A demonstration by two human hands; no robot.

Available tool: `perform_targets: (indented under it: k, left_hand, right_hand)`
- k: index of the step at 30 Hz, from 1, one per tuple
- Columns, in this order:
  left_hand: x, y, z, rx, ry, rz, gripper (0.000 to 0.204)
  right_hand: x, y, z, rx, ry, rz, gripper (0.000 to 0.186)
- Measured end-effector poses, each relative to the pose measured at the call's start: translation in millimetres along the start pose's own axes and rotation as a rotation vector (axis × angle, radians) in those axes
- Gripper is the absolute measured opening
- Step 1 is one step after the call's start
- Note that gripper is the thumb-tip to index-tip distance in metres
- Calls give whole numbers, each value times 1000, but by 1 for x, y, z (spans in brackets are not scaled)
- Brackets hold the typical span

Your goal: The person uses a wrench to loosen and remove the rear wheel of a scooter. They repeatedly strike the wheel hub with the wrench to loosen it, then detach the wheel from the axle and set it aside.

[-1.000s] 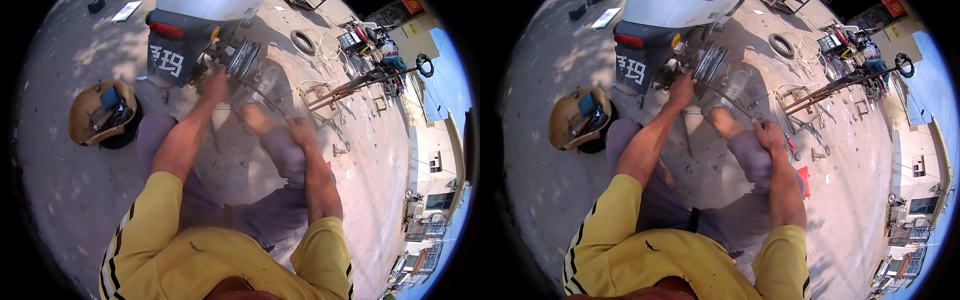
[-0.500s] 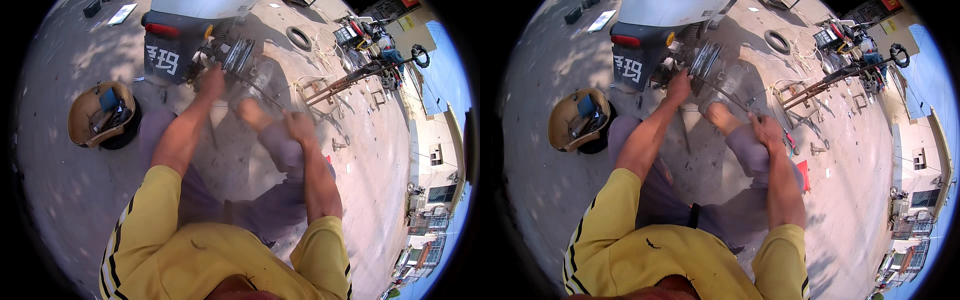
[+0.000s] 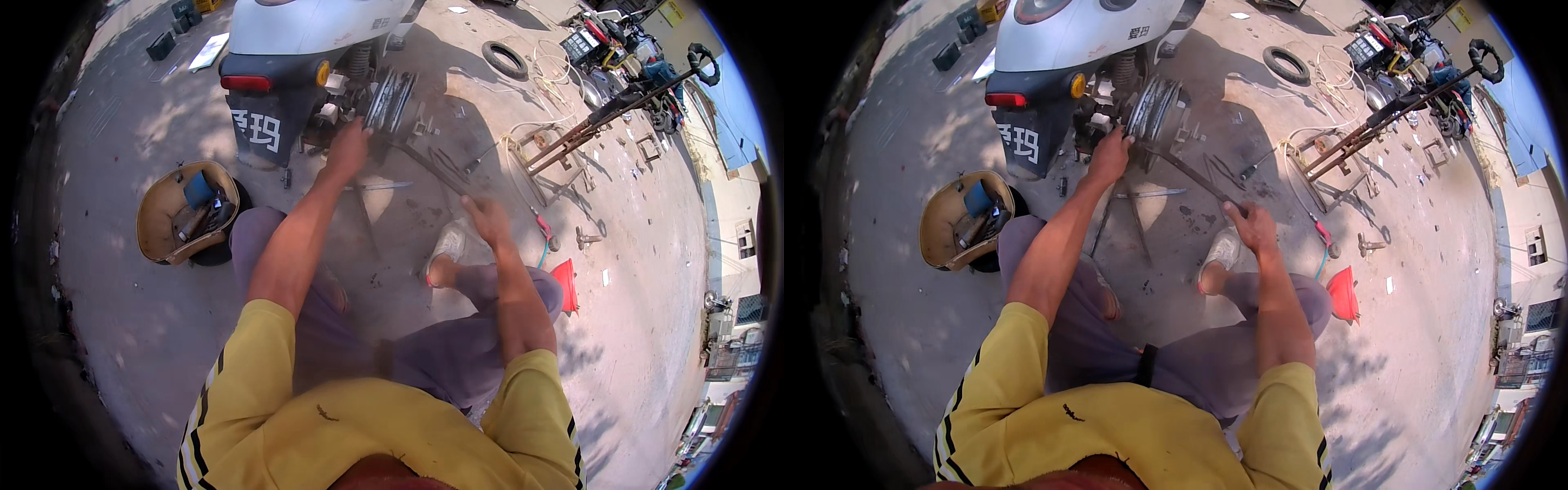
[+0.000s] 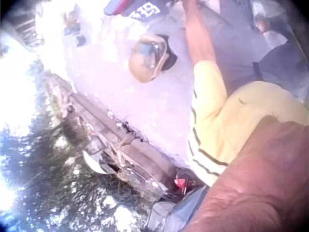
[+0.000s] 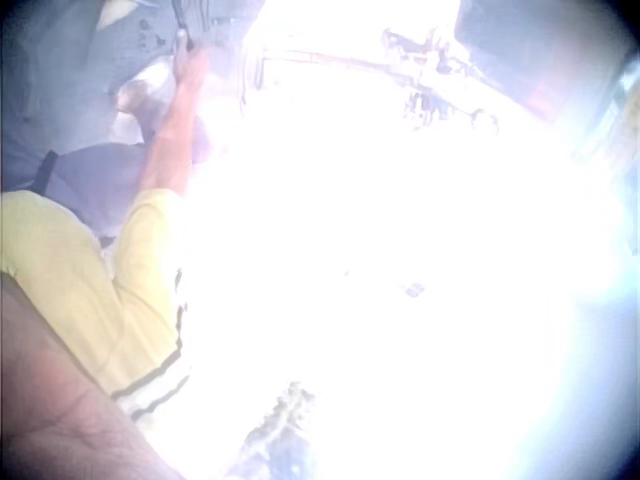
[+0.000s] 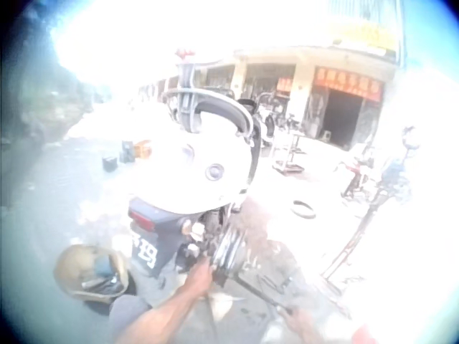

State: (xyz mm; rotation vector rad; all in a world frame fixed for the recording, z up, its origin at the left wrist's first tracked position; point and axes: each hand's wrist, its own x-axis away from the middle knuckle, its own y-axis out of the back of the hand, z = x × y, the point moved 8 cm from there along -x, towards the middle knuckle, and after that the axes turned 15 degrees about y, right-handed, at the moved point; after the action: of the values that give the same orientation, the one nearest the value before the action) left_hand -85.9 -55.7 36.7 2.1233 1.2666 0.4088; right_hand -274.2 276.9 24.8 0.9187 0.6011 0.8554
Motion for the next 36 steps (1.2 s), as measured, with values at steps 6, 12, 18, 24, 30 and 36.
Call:
perform_targets:
  k: [6, 12, 18, 24, 30, 36]
  left_hand:
    - [-1, 3, 12, 40, -2, -46, 43]
    - [1, 1, 2, 32, 15, 8, 37]
    - [-3, 0, 7, 34, 21, 11, 38]
    - [-6, -3, 12, 24, 32, 32, 45]
    - [1, 2, 6, 13, -14, -30, 41]
    - [5, 2, 4, -5, -44, -38, 36]
  right_hand:
    - [-2, -12, 0, -125, -10, 15, 68]
    - [-3, -3, -7, -92, -4, -10, 71]
    - [-8, 12, 6, 20, 36, 2, 74]
    - [-3, 17, 15, 45, 33, 13, 71]
    - [3, 23, 29, 40, -24, 42, 67]
    - [10, 31, 45, 85, -43, 70, 67]
